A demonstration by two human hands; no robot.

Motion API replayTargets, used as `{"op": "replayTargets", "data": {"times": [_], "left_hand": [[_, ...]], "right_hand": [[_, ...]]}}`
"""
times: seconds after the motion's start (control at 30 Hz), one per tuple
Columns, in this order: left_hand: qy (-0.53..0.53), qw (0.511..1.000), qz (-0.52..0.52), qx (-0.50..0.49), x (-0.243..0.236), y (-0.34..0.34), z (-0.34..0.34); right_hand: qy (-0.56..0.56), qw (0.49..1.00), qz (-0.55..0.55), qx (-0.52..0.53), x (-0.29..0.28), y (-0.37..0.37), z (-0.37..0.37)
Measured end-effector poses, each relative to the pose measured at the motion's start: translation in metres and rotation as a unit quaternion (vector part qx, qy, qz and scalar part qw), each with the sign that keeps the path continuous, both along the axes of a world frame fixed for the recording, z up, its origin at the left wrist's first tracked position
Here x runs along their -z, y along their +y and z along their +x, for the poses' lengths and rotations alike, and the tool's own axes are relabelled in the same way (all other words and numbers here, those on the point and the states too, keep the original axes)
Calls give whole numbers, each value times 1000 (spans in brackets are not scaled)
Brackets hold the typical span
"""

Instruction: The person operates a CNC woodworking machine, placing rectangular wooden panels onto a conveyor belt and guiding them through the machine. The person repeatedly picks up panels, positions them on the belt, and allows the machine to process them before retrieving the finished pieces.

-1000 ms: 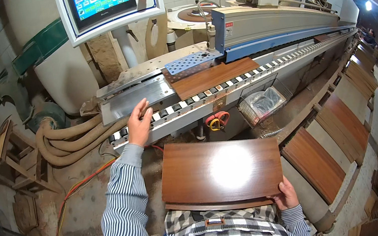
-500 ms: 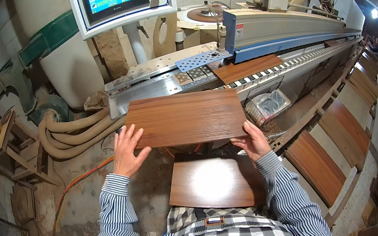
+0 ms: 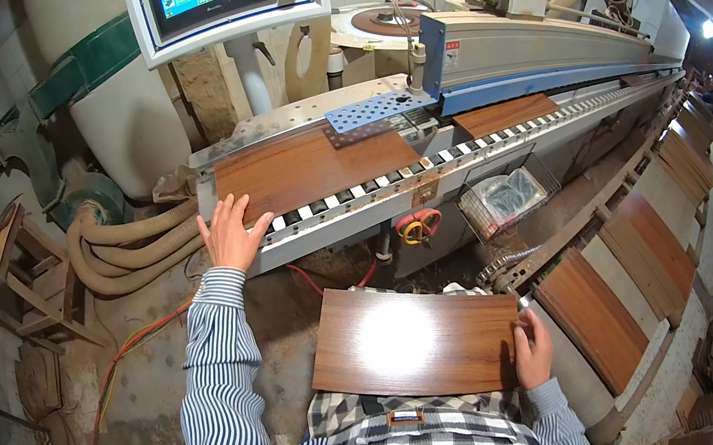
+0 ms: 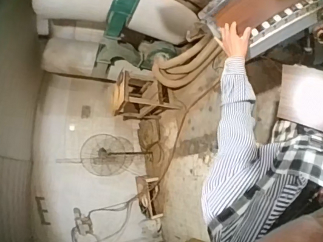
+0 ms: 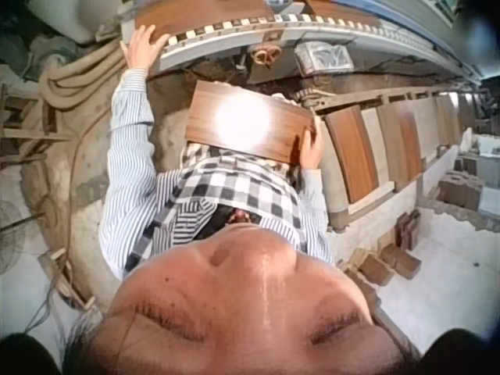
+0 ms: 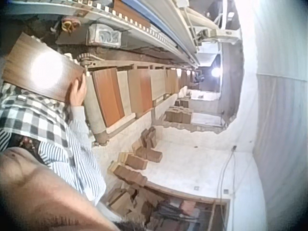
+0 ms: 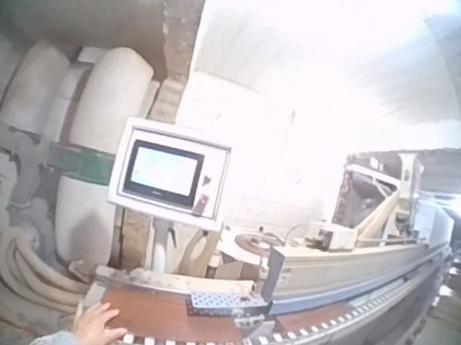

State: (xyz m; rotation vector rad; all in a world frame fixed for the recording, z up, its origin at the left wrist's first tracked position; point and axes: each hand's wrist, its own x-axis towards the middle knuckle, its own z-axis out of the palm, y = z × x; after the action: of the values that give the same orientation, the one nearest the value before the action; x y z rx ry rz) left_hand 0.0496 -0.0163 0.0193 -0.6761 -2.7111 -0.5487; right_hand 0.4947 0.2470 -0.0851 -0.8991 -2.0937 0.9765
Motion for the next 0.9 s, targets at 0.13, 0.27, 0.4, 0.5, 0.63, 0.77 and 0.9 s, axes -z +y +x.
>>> {"op": "replayTargets", "data": {"times": [0.13,0.27,0.4,0.5,0.63,0.77,0.9], "left_hand": [[3,1000,-10,5,-6,5,-5],[29,999,2,15,2,4,-11],[15,1000,-1,-18,7,2,-8],[-12,999,-5,-40,4,5,-6],[-37,998,6,-48,8,4,-10],[-45,998,4,-54,7,6,-10],[-48,997,0,-55,5,6,-9]], "right_hand": [[-59,994,-36,87,46,-26,32],[-83,990,-20,108,52,-35,18],[-109,983,4,149,44,-25,10],[-143,974,19,174,46,-19,10],[-152,969,32,192,41,-18,8],[-97,977,53,181,31,-16,9],[65,977,-182,92,43,11,25]]}}
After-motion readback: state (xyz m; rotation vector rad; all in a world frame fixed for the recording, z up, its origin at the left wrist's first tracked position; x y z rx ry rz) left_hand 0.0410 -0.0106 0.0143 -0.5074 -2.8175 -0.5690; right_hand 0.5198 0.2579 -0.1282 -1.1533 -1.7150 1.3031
